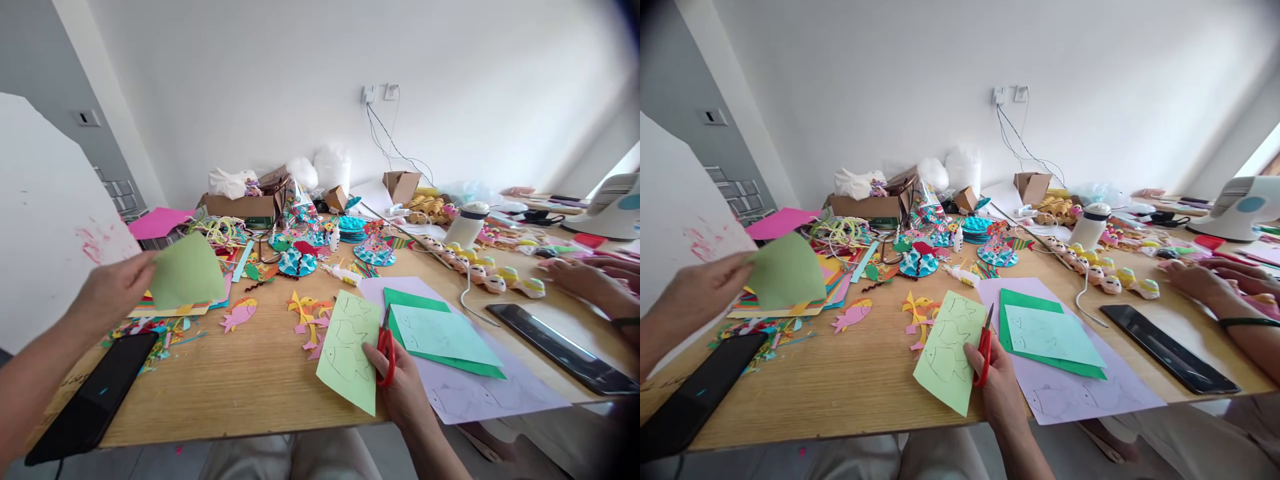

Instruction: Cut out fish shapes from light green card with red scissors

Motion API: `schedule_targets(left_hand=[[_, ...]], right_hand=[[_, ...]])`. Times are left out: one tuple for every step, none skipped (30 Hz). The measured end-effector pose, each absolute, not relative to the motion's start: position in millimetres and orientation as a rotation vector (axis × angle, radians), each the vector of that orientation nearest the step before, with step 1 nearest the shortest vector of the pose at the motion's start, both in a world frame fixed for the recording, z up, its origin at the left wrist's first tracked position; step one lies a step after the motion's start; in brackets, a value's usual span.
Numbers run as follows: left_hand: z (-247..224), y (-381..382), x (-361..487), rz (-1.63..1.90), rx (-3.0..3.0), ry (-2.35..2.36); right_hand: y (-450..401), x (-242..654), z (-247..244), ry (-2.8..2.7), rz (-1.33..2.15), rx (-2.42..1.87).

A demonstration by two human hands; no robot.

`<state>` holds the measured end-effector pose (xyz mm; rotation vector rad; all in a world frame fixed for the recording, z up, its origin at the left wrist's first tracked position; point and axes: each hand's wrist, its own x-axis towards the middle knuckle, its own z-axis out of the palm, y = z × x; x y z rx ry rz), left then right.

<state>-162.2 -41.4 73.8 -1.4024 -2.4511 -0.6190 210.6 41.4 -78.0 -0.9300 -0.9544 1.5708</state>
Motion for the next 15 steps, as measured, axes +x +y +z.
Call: schedule_targets(left_hand=[[81, -34, -171, -0.546, -1.366, -2.429], [85, -27, -180, -0.487, -1.402, -2.388], [86, -20, -188, -0.463, -1.399, -2.360], [84, -14, -196, -0.448, -1.429, -2.323], [80, -7, -203, -0.445, -1.486, -2.274], [75, 0, -212, -0.471, -1.471, -2.232], [68, 8, -220, -0.443, -1.518, -2.206], [61, 16, -229, -0.413, -1.564, -2.195], [53, 24, -237, -0.388, -1.603, -2.206], [44, 31, -245, -0.391, -1.613, -2.230], [36, 38, -251, -0.385, -1.651, -2.254], [27, 44, -257, -0.387, -1.684, -2.276], [18, 49, -261, -0.393, -1.693, -2.304], [9, 52, -264, -0.413, -1.680, -2.347], [0, 53, -265, -0.449, -1.676, -2.392]], right_hand=[[42, 211, -78, -0.962, 1.562, -0.949], [43, 211, -78, -0.965, 1.556, -0.967], [44, 211, -78, -0.963, 1.553, -0.985], [45, 211, -78, -0.959, 1.556, -1.002], [46, 211, -78, -0.959, 1.566, -1.016], [48, 211, -79, -0.961, 1.578, -1.025], [49, 211, -79, -0.969, 1.588, -1.029], [50, 211, -79, -0.981, 1.596, -1.033], [51, 211, -80, -0.992, 1.597, -1.040], [52, 210, -79, -0.996, 1.588, -1.053], [53, 208, -79, -0.994, 1.572, -1.074], [53, 207, -78, -0.983, 1.553, -1.098], [53, 205, -78, -0.968, 1.537, -1.121], [53, 203, -77, -0.955, 1.523, -1.139], [53, 201, -77, -0.946, 1.512, -1.153]])
